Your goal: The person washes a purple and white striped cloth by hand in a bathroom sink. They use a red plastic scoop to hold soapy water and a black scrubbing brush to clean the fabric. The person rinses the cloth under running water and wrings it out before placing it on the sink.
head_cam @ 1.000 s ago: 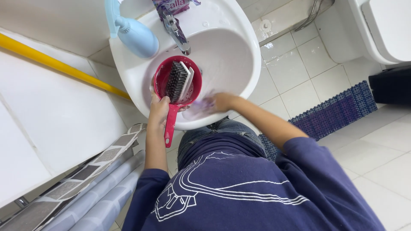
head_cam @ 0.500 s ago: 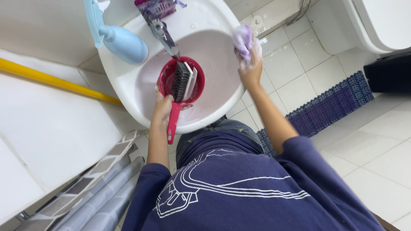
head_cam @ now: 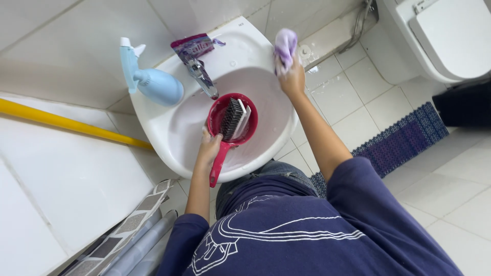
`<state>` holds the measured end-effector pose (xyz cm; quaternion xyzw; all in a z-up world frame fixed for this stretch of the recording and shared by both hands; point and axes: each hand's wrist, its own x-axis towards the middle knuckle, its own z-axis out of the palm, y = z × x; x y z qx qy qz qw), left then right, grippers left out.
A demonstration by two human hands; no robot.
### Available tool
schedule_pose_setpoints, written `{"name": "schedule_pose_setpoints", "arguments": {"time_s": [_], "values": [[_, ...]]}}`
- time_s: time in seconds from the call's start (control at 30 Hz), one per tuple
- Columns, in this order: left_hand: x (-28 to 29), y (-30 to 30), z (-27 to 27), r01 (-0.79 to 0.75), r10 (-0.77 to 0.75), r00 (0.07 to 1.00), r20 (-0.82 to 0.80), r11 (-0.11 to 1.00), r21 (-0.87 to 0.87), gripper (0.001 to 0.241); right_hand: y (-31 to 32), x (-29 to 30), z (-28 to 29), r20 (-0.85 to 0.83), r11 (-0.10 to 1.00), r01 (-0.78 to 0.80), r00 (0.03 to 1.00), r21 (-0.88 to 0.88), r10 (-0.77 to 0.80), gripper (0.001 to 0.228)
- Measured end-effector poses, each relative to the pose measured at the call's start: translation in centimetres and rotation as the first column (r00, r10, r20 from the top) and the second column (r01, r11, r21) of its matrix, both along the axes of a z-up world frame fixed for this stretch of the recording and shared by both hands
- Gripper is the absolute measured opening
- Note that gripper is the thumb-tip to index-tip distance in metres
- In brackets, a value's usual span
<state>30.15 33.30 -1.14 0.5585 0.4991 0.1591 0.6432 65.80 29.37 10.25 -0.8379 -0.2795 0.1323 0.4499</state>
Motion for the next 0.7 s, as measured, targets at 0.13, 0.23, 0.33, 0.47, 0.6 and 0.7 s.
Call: {"name": "schedule_pose_setpoints", "arguments": {"time_s": [0.13, 0.23, 0.33, 0.47, 0.6, 0.7], "values": [[-0.6, -0.7, 3.1, 0.086, -0.046, 0.971, -0.233, 0.982, 0.165, 0.073, 9.4, -1.4, 0.5, 0.123, 0.99, -0.042, 0.991, -0.134, 0.058, 0.047], [-1.0, -2.1, 9.5, 0.125, -0.074, 0.974, -0.215, 0.964, 0.236, 0.064, 12.8, -4.9, 1.5, 0.292, 0.953, -0.087, 0.94, -0.291, 0.175, 0.061], [-1.9, -2.9, 12.8, 0.086, -0.051, 0.978, -0.201, 0.982, 0.17, 0.056, 11.2, -5.8, 2.7, 0.425, 0.925, -0.198, 0.843, -0.325, 0.33, 0.073], [-4.5, -3.6, 12.3, -0.117, 0.135, 0.989, -0.063, 0.965, 0.235, 0.041, 3.9, -3.9, 2.8, 0.43, 0.883, -0.313, 0.784, -0.349, 0.448, 0.06], [-4.5, -3.5, 16.5, -0.185, 0.319, 0.932, -0.17, 0.825, 0.533, 0.035, -4.8, -3.1, 1.2, 0.259, 0.966, -0.192, 0.938, -0.173, 0.232, 0.057], [-4.7, -3.3, 17.3, -0.026, 0.281, 0.945, -0.168, 0.577, 0.817, 0.035, -8.7, -8.7, 4.5, 0.28, 0.974, -0.212, 0.933, -0.084, 0.227, 0.06]]}}
